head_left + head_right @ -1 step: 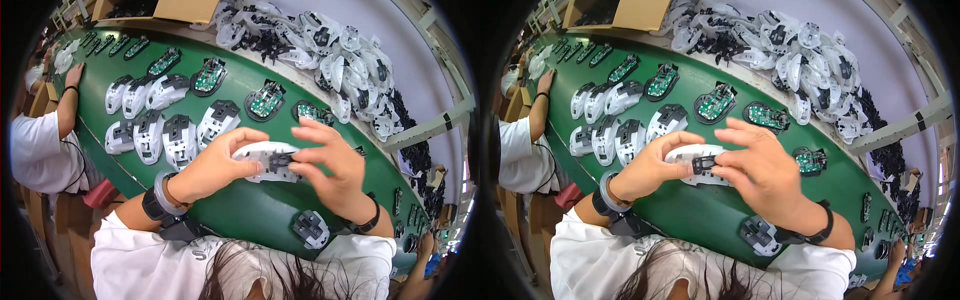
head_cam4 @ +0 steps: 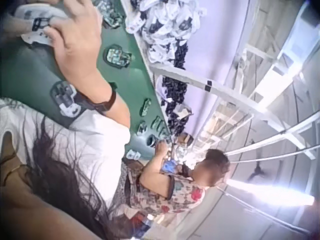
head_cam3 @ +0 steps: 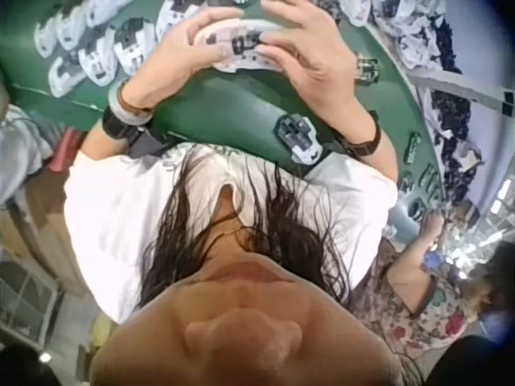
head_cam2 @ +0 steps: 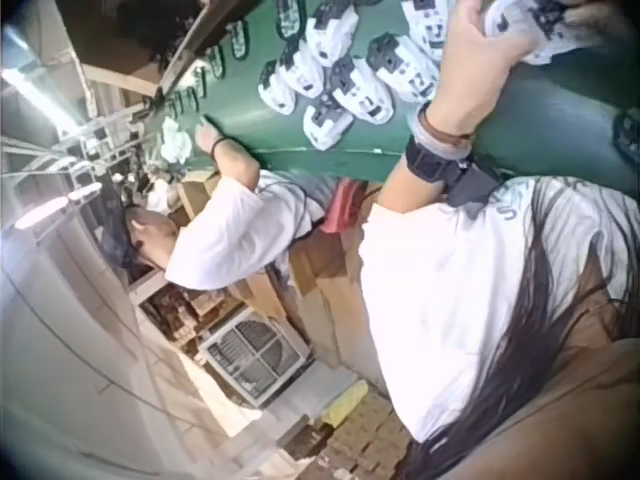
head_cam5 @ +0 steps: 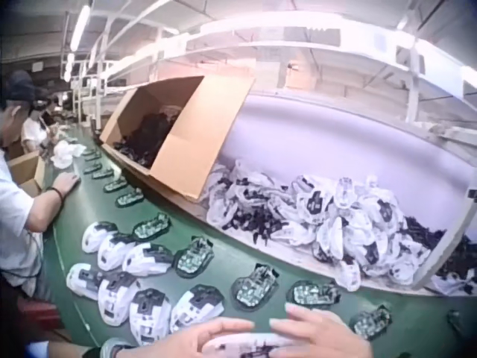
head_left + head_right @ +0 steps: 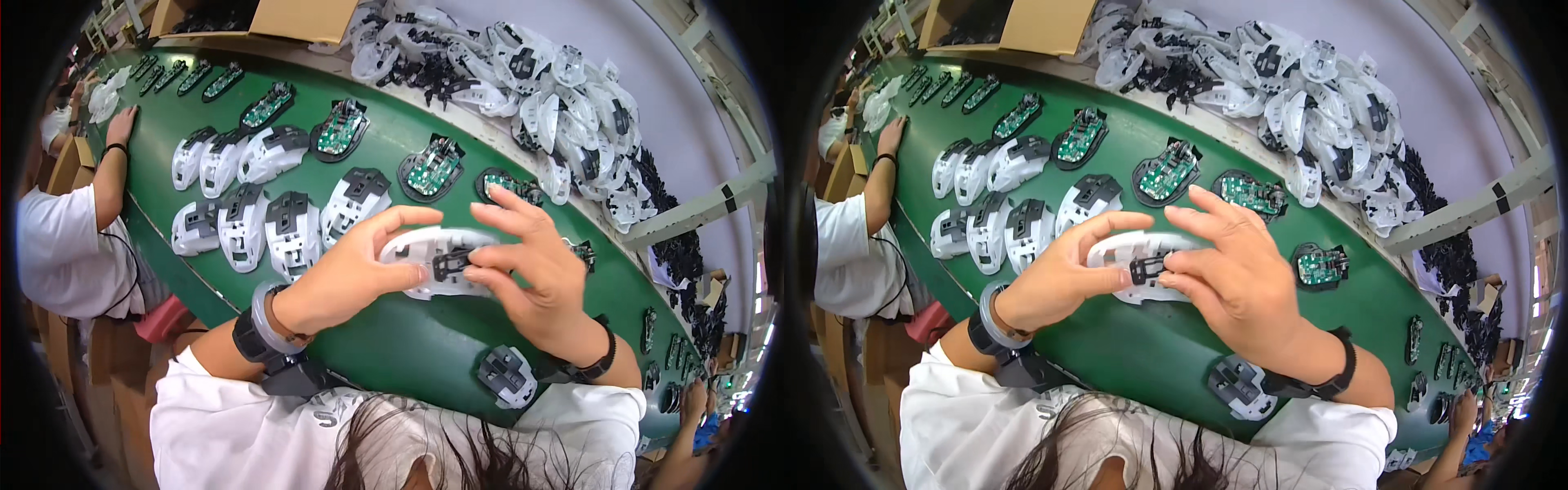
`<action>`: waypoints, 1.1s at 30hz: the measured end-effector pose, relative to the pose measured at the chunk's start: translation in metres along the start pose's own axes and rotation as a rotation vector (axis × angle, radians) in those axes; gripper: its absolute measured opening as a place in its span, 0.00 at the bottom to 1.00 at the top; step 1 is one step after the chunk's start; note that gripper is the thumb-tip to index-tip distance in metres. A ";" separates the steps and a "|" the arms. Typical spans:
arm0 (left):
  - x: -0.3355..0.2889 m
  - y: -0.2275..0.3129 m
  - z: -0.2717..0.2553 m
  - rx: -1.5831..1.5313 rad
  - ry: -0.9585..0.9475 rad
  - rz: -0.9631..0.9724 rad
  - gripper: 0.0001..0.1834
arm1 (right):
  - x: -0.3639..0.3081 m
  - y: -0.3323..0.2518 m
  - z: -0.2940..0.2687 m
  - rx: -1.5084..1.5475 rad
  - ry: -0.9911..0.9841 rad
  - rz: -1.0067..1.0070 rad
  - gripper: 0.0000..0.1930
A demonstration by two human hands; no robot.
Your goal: The person assembles electronic devices by inserting small black components into white plastic casings on a green workbench. They repeatedly pick up a casing, insert a component, and place the assembled unit aside, while other workers perform similar tasks nearby.
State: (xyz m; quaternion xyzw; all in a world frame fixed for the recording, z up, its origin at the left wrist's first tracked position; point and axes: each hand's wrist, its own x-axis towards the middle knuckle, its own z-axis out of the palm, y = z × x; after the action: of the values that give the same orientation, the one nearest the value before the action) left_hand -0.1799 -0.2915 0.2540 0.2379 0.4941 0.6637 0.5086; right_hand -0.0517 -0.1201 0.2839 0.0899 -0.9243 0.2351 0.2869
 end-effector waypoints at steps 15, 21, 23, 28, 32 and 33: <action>-0.006 -0.008 0.018 0.047 0.205 0.341 0.23 | 0.005 -0.002 0.024 -0.277 -0.056 0.028 0.07; -0.005 -0.010 0.003 0.144 0.240 0.205 0.26 | -0.008 -0.006 0.019 -0.303 -0.299 0.088 0.13; -0.006 -0.008 0.004 0.156 0.222 0.180 0.26 | -0.011 -0.006 0.015 -0.198 -0.228 0.049 0.16; -0.007 -0.003 0.005 0.183 0.220 0.257 0.24 | 0.004 -0.008 0.022 0.219 -0.039 0.163 0.27; -0.009 -0.004 -0.002 0.304 0.214 0.293 0.24 | 0.009 -0.014 0.032 0.332 -0.141 0.301 0.28; -0.010 -0.004 -0.004 0.319 0.203 0.300 0.25 | 0.007 -0.016 0.037 0.296 -0.110 0.264 0.27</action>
State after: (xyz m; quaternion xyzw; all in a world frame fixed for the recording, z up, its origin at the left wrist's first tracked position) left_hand -0.1777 -0.3021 0.2508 0.3180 0.6004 0.6659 0.3081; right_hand -0.0704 -0.1524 0.2676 0.0218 -0.8977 0.3986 0.1865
